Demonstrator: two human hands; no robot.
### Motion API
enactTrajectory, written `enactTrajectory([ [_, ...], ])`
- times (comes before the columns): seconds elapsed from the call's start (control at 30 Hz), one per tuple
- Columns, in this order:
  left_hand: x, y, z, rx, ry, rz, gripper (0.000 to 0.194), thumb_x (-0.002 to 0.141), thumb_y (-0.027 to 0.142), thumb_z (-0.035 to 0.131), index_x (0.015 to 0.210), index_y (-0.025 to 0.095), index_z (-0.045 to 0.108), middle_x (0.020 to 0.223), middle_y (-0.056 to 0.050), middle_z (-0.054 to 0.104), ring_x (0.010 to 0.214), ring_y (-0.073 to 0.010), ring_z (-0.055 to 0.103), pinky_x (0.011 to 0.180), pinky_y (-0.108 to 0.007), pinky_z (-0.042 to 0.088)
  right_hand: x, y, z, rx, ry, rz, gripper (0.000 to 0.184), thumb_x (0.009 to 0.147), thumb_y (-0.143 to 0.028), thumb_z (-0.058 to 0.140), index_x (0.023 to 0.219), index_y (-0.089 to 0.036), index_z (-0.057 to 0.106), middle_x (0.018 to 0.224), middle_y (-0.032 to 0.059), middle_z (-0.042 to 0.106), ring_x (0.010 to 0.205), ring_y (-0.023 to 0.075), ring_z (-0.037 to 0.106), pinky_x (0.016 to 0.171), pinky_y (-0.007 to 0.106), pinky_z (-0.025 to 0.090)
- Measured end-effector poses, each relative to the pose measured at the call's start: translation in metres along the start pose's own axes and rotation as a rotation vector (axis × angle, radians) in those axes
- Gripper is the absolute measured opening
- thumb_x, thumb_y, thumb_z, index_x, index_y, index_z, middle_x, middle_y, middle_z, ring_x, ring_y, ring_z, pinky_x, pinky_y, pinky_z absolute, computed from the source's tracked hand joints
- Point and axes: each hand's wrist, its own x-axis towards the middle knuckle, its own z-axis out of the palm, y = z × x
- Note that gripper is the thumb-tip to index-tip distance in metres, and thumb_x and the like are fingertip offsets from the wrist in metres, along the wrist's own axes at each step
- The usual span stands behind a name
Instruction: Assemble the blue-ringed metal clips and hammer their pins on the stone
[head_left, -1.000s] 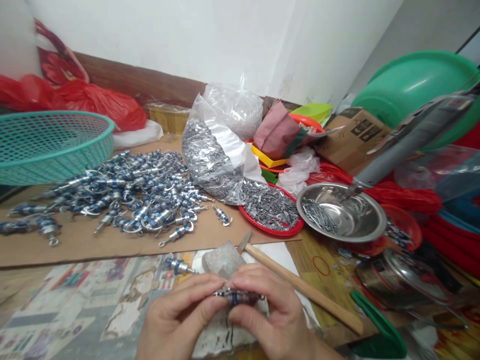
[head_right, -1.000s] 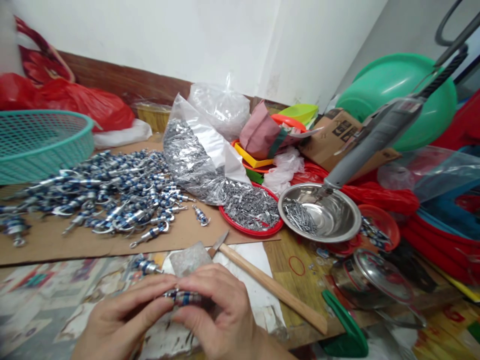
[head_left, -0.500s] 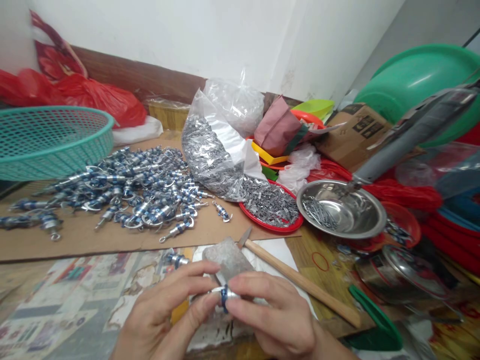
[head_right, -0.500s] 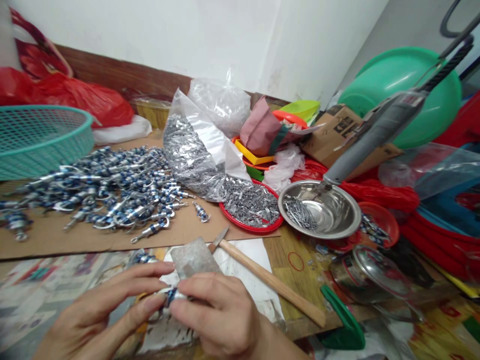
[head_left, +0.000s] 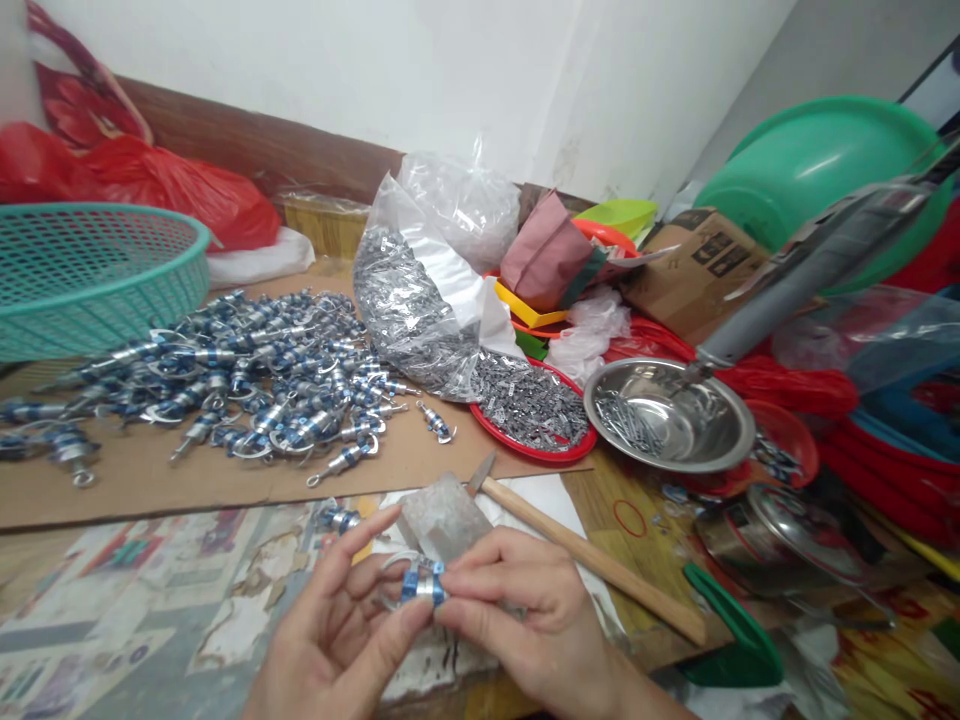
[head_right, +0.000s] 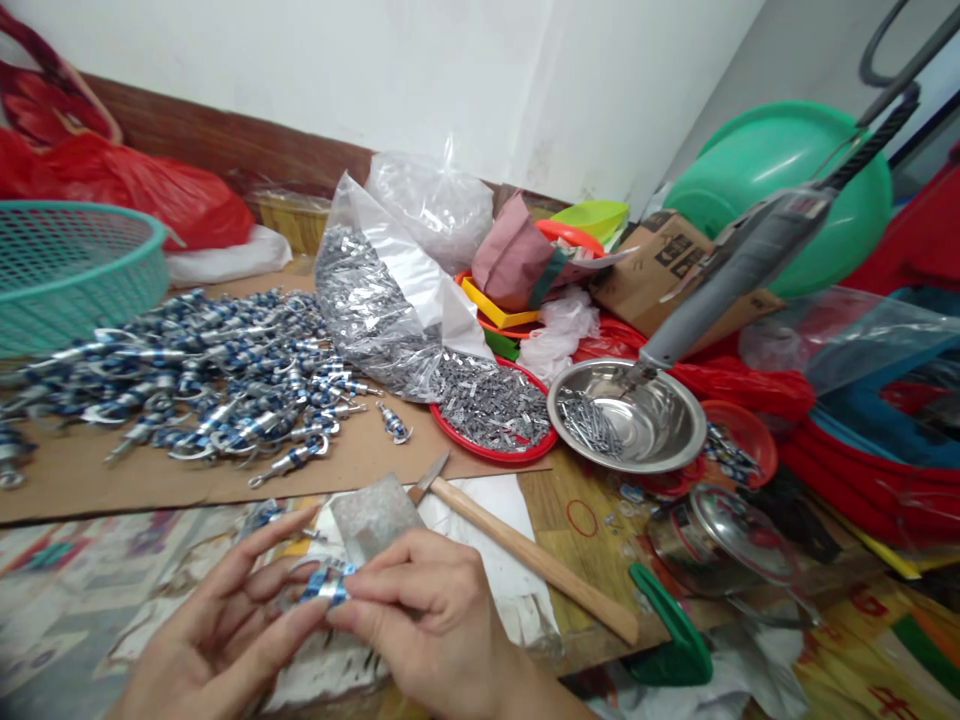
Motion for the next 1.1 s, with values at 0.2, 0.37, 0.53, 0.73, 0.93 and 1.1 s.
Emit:
enactTrajectory([
  [0.2, 0.010, -0.001, -0.005, 0.020, -0.189, -0.069, 0.061, 0.068, 0.040, 0.074, 0.121, 0.026, 0.046, 0.076, 0.002, 0.067, 0.072, -0.0175, 0.066, 0.064, -0.024, 0.054, 0.056, 0.067, -0.063, -0.767, 0.012, 0.247, 0.023, 0.091, -0.012, 0.046, 0.097, -0.015, 0.069, 0.104, 0.0094, 0.068, 0.097, 0.0182, 0.063, 0.087, 0.034, 0.049],
  [0.37, 0.023, -0.005, -0.012, 0.046, -0.408, -0.111, 0.057, 0.077, 0.034, 0.066, 0.126, 0.026, 0.038, 0.079, 0.000, 0.067, 0.073, -0.0172, 0.064, 0.064, -0.026, 0.050, 0.082, 0.124, -0.086, -0.947, -0.137, 0.381, 0.023, 0.090, -0.029, 0.055, 0.109, -0.016, 0.058, 0.111, 0.0069, 0.060, 0.095, 0.0189, 0.060, 0.081, 0.039, 0.051],
  [0.53, 0.033, -0.011, -0.019, -0.040, -0.403, -0.100, 0.062, 0.074, 0.025, 0.070, 0.125, 0.025, 0.035, 0.077, 0.002, 0.064, 0.068, -0.0144, 0.061, 0.060, -0.026, 0.048, 0.084, 0.132, -0.090, -0.913, -0.125, 0.382, 0.025, 0.090, -0.030, 0.054, 0.112, -0.017, 0.056, 0.114, 0.0071, 0.058, 0.097, 0.0199, 0.059, 0.083, 0.040, 0.050],
  [0.73, 0.035, -0.014, -0.019, -0.084, -0.338, -0.107, 0.069, 0.069, 0.016, 0.073, 0.125, 0.024, 0.034, 0.078, 0.001, 0.065, 0.069, -0.0143, 0.062, 0.064, -0.027, 0.047, 0.074, 0.108, -0.091, -0.673, 0.040, 0.324, 0.019, 0.092, -0.017, 0.047, 0.102, -0.011, 0.061, 0.099, 0.0103, 0.066, 0.092, 0.0193, 0.063, 0.082, 0.038, 0.050],
  [0.93, 0.037, -0.011, -0.016, -0.093, -0.340, -0.139, 0.071, 0.065, 0.018, 0.076, 0.123, 0.025, 0.036, 0.074, 0.002, 0.065, 0.063, -0.0144, 0.061, 0.059, -0.027, 0.047, 0.028, 0.034, -0.031, -0.271, -0.136, 0.039, 0.012, 0.085, -0.017, 0.055, 0.086, -0.017, 0.067, 0.079, 0.0018, 0.073, 0.072, 0.0129, 0.069, 0.066, 0.023, 0.054],
  [1.1, 0.039, -0.009, -0.017, -0.087, -0.361, -0.140, 0.073, 0.064, 0.015, 0.077, 0.123, 0.023, 0.035, 0.071, 0.003, 0.065, 0.060, -0.0126, 0.060, 0.056, -0.025, 0.047, 0.011, 0.019, -0.003, -0.336, -0.100, -0.503, 0.023, 0.088, -0.009, 0.045, 0.096, -0.013, 0.066, 0.093, 0.0067, 0.073, 0.085, 0.0173, 0.068, 0.078, 0.032, 0.052],
])
